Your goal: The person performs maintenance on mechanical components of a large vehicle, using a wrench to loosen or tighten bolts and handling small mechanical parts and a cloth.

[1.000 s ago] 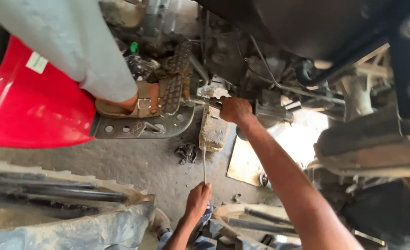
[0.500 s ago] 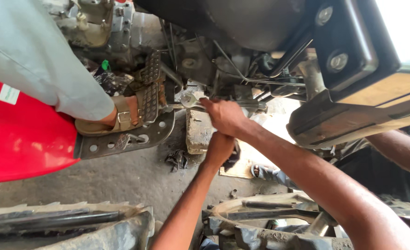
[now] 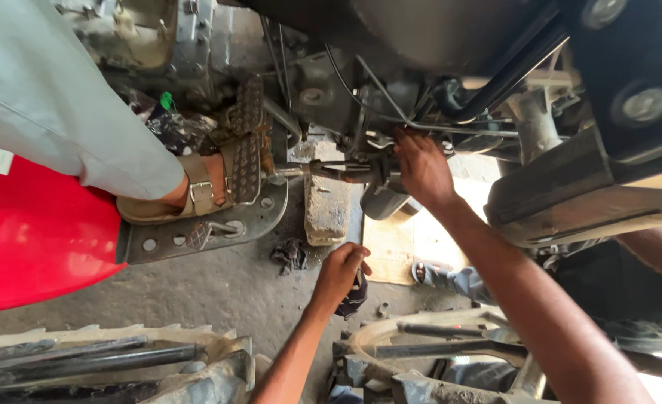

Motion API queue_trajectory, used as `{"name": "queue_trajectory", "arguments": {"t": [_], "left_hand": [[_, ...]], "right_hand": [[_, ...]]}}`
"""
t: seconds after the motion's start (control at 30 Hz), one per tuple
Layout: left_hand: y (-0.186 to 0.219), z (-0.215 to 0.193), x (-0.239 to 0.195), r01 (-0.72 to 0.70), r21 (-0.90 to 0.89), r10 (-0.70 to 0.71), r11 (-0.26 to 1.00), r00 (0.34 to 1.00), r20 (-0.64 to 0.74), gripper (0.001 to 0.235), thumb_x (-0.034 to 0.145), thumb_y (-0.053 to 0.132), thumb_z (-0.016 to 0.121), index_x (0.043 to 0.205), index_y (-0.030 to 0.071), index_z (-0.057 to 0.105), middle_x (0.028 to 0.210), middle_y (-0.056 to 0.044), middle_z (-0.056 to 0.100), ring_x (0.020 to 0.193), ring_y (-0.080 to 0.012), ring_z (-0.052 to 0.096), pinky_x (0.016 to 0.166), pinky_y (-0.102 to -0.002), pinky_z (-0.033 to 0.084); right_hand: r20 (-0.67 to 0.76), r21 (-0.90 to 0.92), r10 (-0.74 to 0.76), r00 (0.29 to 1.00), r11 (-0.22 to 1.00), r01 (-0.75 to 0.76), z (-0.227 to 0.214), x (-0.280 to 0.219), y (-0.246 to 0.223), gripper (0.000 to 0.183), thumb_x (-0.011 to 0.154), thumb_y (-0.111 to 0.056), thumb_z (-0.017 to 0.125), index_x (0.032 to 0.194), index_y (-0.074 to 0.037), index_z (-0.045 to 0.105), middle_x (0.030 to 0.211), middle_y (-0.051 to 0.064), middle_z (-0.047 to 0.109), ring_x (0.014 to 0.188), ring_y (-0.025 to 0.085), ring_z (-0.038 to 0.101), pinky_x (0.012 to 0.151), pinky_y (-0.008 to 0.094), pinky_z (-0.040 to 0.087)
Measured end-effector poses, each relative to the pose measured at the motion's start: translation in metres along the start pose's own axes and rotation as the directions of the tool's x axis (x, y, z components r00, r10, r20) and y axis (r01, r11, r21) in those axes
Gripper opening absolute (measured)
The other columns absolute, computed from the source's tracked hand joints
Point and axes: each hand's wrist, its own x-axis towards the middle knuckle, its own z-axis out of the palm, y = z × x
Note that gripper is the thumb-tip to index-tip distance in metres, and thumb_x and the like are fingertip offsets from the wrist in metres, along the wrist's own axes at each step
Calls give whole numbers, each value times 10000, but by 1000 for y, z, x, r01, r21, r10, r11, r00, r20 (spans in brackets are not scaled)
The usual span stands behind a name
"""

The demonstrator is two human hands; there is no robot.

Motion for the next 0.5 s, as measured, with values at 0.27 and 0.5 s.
{"name": "queue_trajectory", "arguments": {"t": [0.27, 0.5], "left_hand": [[-13, -3, 2, 87, 27, -87, 996, 996, 13, 247, 1021, 169, 513, 1024, 23, 712, 761, -64, 750, 560, -62, 562, 528, -247, 430], [-23, -17, 7, 103, 0, -103, 995, 994, -27, 258, 998, 151, 510, 1041, 20, 728, 770, -62, 756, 589, -84, 580, 556, -262, 438]], "right_hand": [[17, -67, 1, 1000, 998, 0, -1, -3, -10, 394, 1047, -201, 564, 1356, 37, 625, 1368, 236, 635, 1272, 396, 563, 1077, 512, 414], [-32, -221, -22, 999, 975, 14, 15, -7, -5, 459, 1102, -261, 529, 1402, 82, 590, 1432, 255, 600, 1385, 388, 522, 1166, 521, 374]]}}
